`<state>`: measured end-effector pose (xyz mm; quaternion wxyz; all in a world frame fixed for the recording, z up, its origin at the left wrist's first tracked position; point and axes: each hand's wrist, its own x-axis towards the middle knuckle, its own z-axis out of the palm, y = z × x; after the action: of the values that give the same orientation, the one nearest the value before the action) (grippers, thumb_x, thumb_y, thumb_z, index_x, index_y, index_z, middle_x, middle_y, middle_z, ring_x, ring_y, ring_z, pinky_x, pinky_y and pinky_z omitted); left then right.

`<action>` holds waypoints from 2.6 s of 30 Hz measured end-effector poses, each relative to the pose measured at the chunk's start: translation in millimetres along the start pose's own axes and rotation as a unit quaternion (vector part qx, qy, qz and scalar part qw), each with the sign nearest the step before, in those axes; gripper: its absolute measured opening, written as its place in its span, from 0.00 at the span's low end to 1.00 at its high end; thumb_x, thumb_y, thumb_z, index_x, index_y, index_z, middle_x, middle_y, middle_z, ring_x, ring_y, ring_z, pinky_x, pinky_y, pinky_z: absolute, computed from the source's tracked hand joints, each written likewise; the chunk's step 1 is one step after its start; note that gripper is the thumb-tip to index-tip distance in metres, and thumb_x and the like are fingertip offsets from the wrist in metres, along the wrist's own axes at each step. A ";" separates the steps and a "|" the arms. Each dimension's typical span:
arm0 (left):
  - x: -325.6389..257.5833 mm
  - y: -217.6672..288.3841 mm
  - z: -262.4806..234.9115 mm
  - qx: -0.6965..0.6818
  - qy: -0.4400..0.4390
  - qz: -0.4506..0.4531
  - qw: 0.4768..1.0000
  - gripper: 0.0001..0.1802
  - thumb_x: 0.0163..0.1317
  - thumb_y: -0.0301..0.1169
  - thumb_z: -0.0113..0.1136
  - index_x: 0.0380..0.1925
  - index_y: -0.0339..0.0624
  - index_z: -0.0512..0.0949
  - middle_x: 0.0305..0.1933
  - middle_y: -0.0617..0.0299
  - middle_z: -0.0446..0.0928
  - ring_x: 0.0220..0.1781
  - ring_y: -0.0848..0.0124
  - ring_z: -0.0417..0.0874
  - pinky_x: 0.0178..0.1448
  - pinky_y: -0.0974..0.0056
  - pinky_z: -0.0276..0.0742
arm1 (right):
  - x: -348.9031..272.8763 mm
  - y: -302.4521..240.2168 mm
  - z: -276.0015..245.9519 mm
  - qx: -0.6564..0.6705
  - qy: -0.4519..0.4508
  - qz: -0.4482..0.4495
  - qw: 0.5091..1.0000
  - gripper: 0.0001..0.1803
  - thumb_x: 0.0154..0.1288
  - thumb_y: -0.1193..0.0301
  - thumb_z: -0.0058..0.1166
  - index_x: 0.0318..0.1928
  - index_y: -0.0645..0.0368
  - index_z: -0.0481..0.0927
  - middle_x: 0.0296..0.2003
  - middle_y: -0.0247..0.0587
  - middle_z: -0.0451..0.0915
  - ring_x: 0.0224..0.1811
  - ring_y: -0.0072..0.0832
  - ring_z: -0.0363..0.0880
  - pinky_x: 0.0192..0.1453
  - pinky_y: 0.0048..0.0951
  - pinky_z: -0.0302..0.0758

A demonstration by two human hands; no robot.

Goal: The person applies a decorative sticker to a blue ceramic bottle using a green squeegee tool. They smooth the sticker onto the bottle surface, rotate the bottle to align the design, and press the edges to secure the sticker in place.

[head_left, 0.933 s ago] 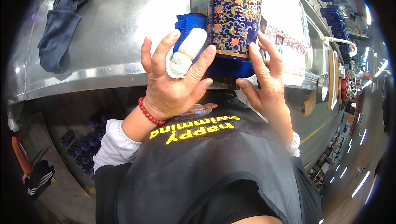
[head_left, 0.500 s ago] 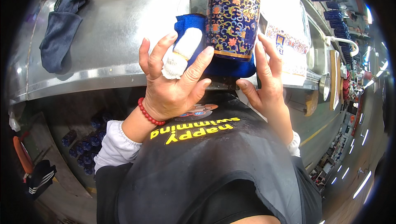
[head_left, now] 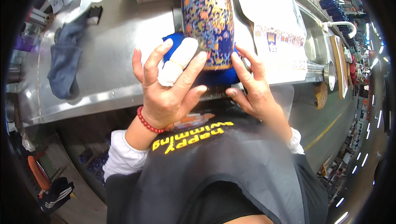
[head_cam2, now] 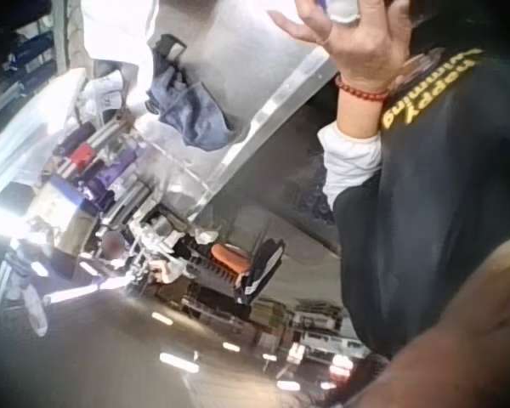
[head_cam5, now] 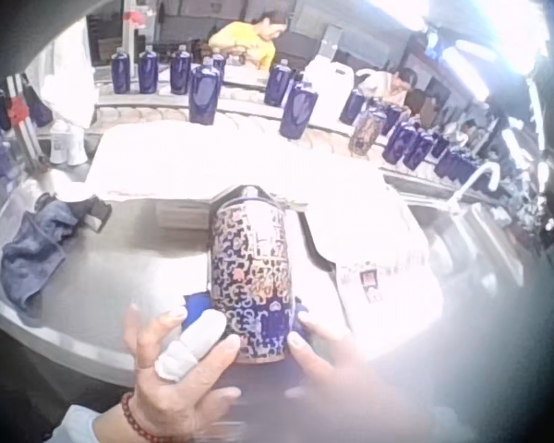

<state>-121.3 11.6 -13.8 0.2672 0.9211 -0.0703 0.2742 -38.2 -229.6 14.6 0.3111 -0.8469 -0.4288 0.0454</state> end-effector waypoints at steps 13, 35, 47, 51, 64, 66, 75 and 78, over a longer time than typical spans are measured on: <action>76.4 -41.4 19.6 -0.129 -0.017 -0.050 0.990 0.44 0.75 0.60 0.48 0.73 0.30 0.65 0.72 0.38 0.69 0.72 0.45 0.65 0.77 0.43 0.47 | 85.7 41.0 -9.1 0.205 0.044 0.059 0.976 0.41 0.79 0.52 0.51 0.80 0.60 0.55 0.74 0.58 0.59 0.78 0.49 0.58 0.79 0.44 0.58; 75.7 -50.4 25.4 -0.224 -0.050 -0.098 0.968 0.54 0.69 0.64 0.55 0.76 0.27 0.56 0.72 0.37 0.67 0.73 0.46 0.69 0.80 0.42 0.44 | 100.6 46.0 -22.3 0.206 0.018 0.081 0.975 0.42 0.78 0.50 0.51 0.79 0.63 0.55 0.71 0.57 0.65 0.74 0.45 0.65 0.77 0.42 0.62; 31.5 -17.2 -0.8 0.043 -0.050 -0.067 0.996 0.51 0.50 0.60 0.73 0.67 0.35 0.74 0.69 0.34 0.70 0.79 0.36 0.56 0.79 0.28 0.33 | 89.5 39.6 -32.4 0.109 0.014 0.045 0.993 0.43 0.77 0.48 0.51 0.78 0.66 0.57 0.70 0.61 0.65 0.73 0.49 0.67 0.76 0.43 0.64; 38.7 -8.0 -10.1 0.062 -0.018 -0.026 0.998 0.48 0.42 0.57 0.78 0.62 0.40 0.80 0.68 0.32 0.68 0.78 0.35 0.59 0.76 0.22 0.35 | 97.1 26.1 -39.5 0.061 0.003 0.040 0.997 0.42 0.76 0.50 0.54 0.77 0.66 0.59 0.71 0.61 0.63 0.74 0.51 0.65 0.76 0.43 0.63; 75.7 -50.7 31.2 -0.223 -0.013 -0.088 0.971 0.54 0.72 0.68 0.43 0.78 0.28 0.54 0.76 0.35 0.62 0.78 0.38 0.57 0.80 0.44 0.49 | 128.9 7.3 -47.8 -0.061 -0.039 0.031 0.997 0.40 0.66 0.60 0.65 0.76 0.54 0.66 0.74 0.59 0.57 0.71 0.58 0.63 0.74 0.52 0.66; 79.1 -48.1 34.5 -0.214 -0.013 -0.083 0.973 0.53 0.72 0.67 0.44 0.78 0.29 0.54 0.76 0.35 0.62 0.78 0.39 0.57 0.80 0.43 0.49 | 132.2 5.5 -49.3 -0.079 -0.044 0.018 0.996 0.40 0.65 0.60 0.66 0.75 0.52 0.68 0.74 0.58 0.57 0.71 0.59 0.63 0.74 0.53 0.66; 83.0 -43.6 36.5 -0.209 -0.002 -0.078 0.975 0.53 0.72 0.67 0.45 0.78 0.30 0.54 0.72 0.37 0.68 0.77 0.38 0.57 0.79 0.40 0.48 | 139.8 1.5 -52.0 -0.110 -0.052 -0.011 0.993 0.40 0.62 0.57 0.68 0.74 0.51 0.70 0.71 0.57 0.60 0.68 0.61 0.64 0.71 0.56 0.67; 83.1 -43.9 37.1 -0.210 0.001 -0.074 0.975 0.53 0.72 0.67 0.45 0.78 0.30 0.54 0.71 0.36 0.68 0.77 0.38 0.57 0.79 0.40 0.48 | 140.9 1.1 -52.2 -0.116 -0.050 -0.019 0.992 0.41 0.62 0.56 0.68 0.73 0.52 0.70 0.70 0.57 0.61 0.67 0.60 0.65 0.70 0.56 0.67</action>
<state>-22.0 30.5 -14.8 0.4740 0.8470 -0.0575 0.2338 69.0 -149.2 82.6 0.1901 -0.8655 -0.4623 0.0319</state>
